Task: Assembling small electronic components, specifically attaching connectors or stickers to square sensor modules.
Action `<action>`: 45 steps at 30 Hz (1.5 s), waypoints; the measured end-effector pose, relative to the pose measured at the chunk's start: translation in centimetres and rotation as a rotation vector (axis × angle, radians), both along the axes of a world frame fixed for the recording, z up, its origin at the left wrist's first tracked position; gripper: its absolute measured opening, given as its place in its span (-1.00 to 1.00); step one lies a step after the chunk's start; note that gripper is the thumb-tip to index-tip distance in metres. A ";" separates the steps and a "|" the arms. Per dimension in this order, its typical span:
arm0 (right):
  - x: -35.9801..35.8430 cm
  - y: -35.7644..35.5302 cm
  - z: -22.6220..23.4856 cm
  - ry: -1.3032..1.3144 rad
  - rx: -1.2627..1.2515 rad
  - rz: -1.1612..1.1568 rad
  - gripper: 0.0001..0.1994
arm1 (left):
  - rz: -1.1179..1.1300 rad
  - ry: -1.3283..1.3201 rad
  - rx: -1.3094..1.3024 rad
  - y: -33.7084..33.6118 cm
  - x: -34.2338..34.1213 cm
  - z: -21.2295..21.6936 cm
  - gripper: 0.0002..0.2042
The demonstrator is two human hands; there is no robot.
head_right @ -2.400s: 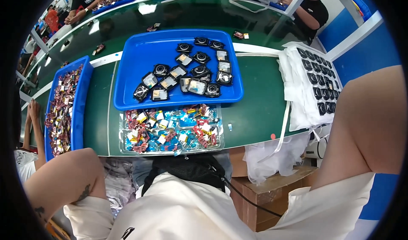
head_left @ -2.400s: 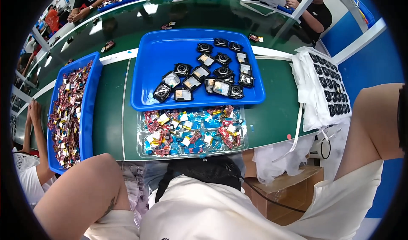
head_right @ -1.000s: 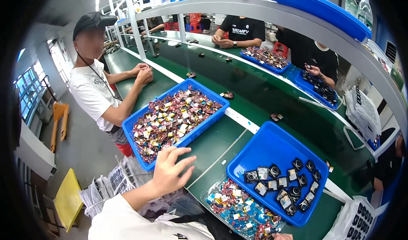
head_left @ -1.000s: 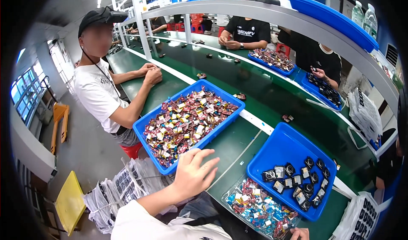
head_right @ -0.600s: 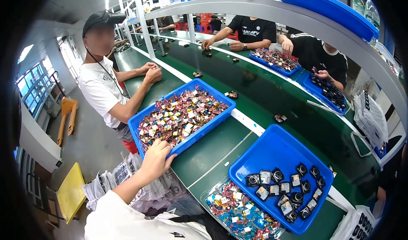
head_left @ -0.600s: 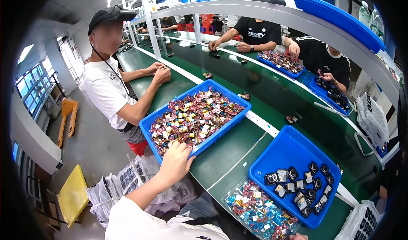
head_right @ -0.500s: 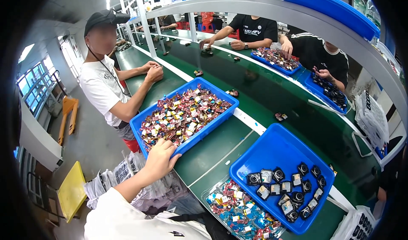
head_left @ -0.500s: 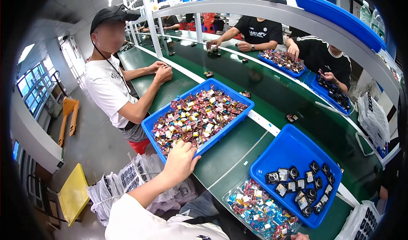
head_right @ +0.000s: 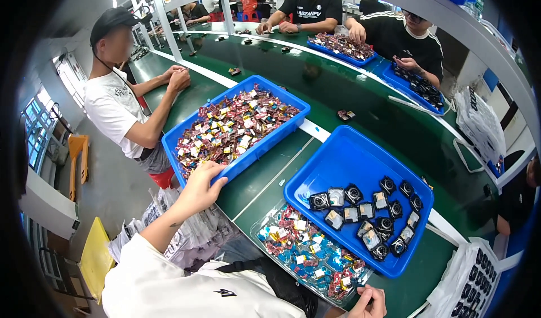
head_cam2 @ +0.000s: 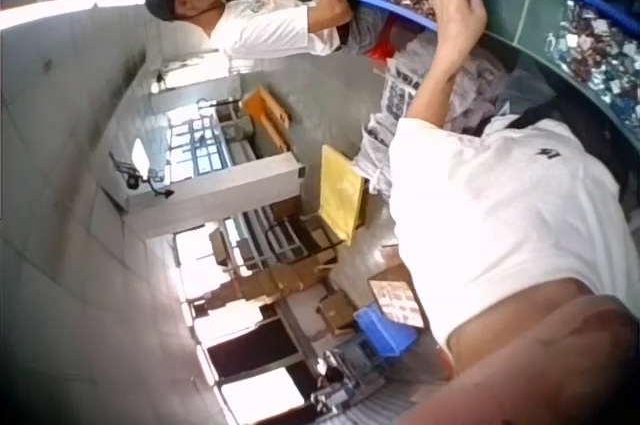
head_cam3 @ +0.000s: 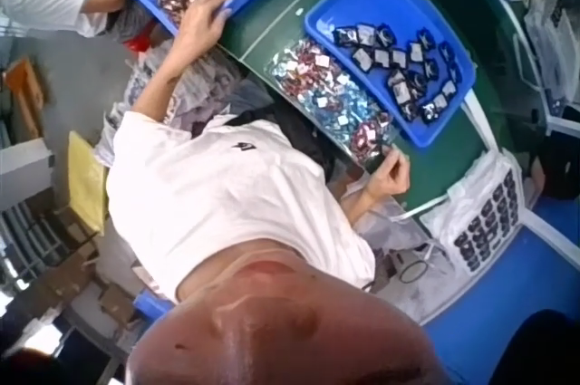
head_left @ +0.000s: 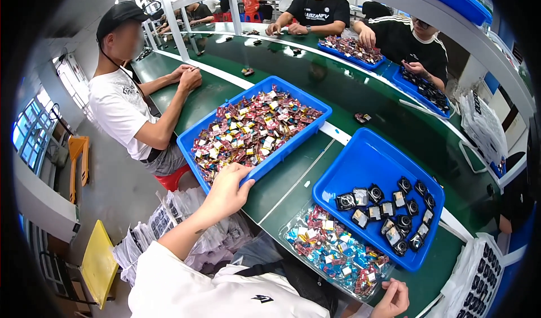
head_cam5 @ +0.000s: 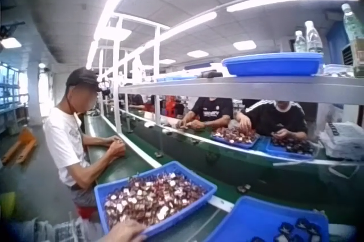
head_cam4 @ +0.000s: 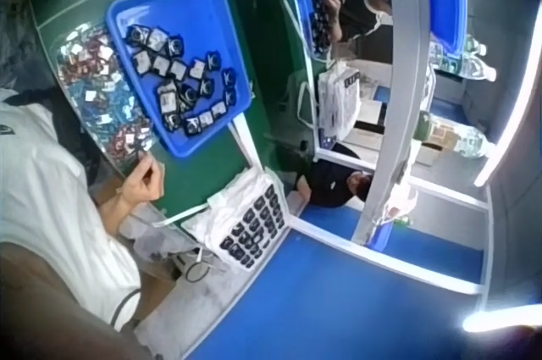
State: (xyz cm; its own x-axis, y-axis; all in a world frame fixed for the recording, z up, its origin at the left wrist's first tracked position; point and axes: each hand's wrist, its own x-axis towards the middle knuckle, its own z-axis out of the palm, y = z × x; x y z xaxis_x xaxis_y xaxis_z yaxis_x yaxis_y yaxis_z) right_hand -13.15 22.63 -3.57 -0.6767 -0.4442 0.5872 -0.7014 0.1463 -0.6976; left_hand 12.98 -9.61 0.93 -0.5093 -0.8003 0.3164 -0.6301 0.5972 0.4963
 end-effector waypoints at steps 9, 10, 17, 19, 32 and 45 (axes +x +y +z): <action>-0.2 0.9 -1.4 -0.220 -0.135 -0.002 -0.87 | 0.000 0.057 -0.117 1.1 0.1 1.0 -0.67; -0.1 1.1 -1.3 -0.217 -0.136 -0.023 -0.87 | -0.041 0.169 0.043 0.6 -0.1 1.8 -0.65; 0.1 0.6 -0.5 -0.337 -0.196 0.033 -0.88 | -0.235 -0.161 -0.280 -13.9 -5.6 6.4 -0.28; -0.2 0.3 -1.0 -0.354 -0.222 0.038 -0.88 | -0.188 -0.346 -0.126 -17.9 -6.8 5.3 -0.03; 0.0 0.1 -0.5 -0.446 -0.204 -0.029 -0.85 | -0.145 -0.566 0.070 -20.4 -9.6 0.9 -0.16; -0.2 0.4 -0.5 -0.471 -0.236 0.011 -0.89 | -0.125 0.127 0.171 -20.4 -6.1 0.3 -0.57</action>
